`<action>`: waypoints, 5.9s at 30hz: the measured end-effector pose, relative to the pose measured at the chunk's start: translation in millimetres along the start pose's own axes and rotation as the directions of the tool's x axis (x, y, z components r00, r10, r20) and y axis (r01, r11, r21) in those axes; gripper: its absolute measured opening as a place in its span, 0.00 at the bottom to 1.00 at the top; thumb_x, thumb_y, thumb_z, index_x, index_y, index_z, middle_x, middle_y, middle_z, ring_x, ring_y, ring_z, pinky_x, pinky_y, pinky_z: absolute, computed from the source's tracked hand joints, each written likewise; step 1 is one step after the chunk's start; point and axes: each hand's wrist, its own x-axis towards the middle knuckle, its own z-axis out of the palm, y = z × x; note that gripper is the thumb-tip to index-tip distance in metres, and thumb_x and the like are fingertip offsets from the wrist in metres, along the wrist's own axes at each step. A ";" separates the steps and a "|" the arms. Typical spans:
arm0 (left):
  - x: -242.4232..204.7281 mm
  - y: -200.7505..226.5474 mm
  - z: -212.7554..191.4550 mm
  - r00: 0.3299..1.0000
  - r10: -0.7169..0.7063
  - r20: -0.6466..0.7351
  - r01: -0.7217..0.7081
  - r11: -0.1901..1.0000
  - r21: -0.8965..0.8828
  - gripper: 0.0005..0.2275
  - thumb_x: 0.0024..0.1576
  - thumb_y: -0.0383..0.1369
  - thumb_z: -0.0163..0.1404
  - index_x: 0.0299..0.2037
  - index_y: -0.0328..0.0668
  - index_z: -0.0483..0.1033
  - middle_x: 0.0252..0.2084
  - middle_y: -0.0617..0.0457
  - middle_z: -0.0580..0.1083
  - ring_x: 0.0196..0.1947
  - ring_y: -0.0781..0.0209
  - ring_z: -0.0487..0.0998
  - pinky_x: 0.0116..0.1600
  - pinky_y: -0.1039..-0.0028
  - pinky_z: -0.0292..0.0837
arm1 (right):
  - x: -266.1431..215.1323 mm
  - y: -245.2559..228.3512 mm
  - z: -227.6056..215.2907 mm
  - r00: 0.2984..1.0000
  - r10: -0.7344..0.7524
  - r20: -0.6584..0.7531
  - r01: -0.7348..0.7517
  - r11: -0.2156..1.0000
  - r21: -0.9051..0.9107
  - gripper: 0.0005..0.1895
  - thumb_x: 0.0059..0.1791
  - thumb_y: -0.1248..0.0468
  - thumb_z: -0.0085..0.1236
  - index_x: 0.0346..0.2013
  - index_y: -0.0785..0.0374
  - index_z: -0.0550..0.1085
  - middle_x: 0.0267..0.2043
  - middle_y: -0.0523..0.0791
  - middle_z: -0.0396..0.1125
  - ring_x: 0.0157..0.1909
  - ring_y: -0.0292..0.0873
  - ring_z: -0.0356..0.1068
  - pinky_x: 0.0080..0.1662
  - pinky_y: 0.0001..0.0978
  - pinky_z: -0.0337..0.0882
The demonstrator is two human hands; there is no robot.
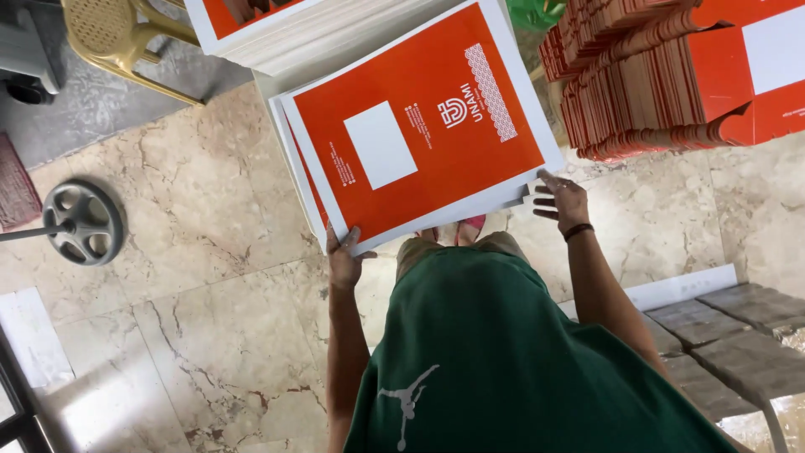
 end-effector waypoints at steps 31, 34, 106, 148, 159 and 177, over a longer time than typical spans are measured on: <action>-1.0 -17.7 72.8 0.945 0.326 -0.023 -0.057 0.233 0.971 0.38 0.56 0.47 0.64 0.74 0.47 0.60 0.74 0.33 0.53 0.73 0.29 0.52 0.74 0.43 0.49 | -57.6 -25.9 7.1 0.753 0.275 0.598 -0.222 0.961 -0.163 0.39 0.49 0.41 0.53 0.63 0.68 0.67 0.52 0.59 0.71 0.45 0.66 0.74 0.44 0.66 0.75; 19.7 -40.3 147.3 0.942 0.129 0.311 -0.313 -0.005 0.950 0.42 0.56 0.56 0.60 0.76 0.51 0.53 0.78 0.36 0.45 0.76 0.24 0.43 0.70 0.29 0.45 | -55.1 -33.8 18.1 0.776 0.263 0.573 -0.138 0.958 -0.252 0.39 0.49 0.46 0.58 0.63 0.76 0.66 0.50 0.64 0.70 0.40 0.70 0.74 0.39 0.64 0.77; 99.2 3.5 248.7 0.731 -0.475 0.490 -0.667 -0.347 0.659 0.55 0.43 0.41 0.71 0.78 0.49 0.43 0.80 0.39 0.29 0.74 0.15 0.23 0.50 0.03 0.41 | 118.6 -191.0 177.1 0.867 -0.100 0.488 0.441 0.608 -0.660 0.32 0.48 0.41 0.66 0.29 0.74 0.77 0.27 0.57 0.72 0.26 0.50 0.70 0.28 0.42 0.67; 59.5 17.6 161.2 0.807 -0.402 0.433 -0.569 -0.332 0.752 0.59 0.44 0.55 0.67 0.77 0.66 0.30 0.80 0.47 0.22 0.74 0.17 0.21 0.54 0.06 0.38 | -87.4 130.9 123.0 0.943 -0.165 -0.288 0.191 0.980 0.063 0.24 0.52 0.49 0.66 0.33 0.70 0.75 0.29 0.51 0.68 0.32 0.46 0.69 0.39 0.47 0.78; 68.8 4.0 113.6 0.595 -0.565 0.571 -0.801 -0.360 0.478 0.51 0.49 0.49 0.68 0.79 0.69 0.42 0.79 0.44 0.22 0.74 0.18 0.25 0.53 0.06 0.47 | -143.8 110.7 195.9 0.985 0.133 -0.108 -0.106 0.968 0.227 0.65 0.47 0.34 0.67 0.66 0.91 0.48 0.61 0.77 0.51 0.54 0.71 0.67 0.51 0.64 0.76; 35.3 -21.8 150.3 0.766 -0.466 0.443 -0.636 -0.446 0.630 0.51 0.59 0.39 0.63 0.77 0.75 0.26 0.79 0.42 0.21 0.72 0.11 0.23 0.49 0.01 0.37 | -92.3 182.4 124.3 0.945 -0.319 0.070 0.306 0.940 0.154 0.19 0.58 0.59 0.56 0.55 0.74 0.73 0.55 0.60 0.70 0.63 0.55 0.67 0.63 0.49 0.69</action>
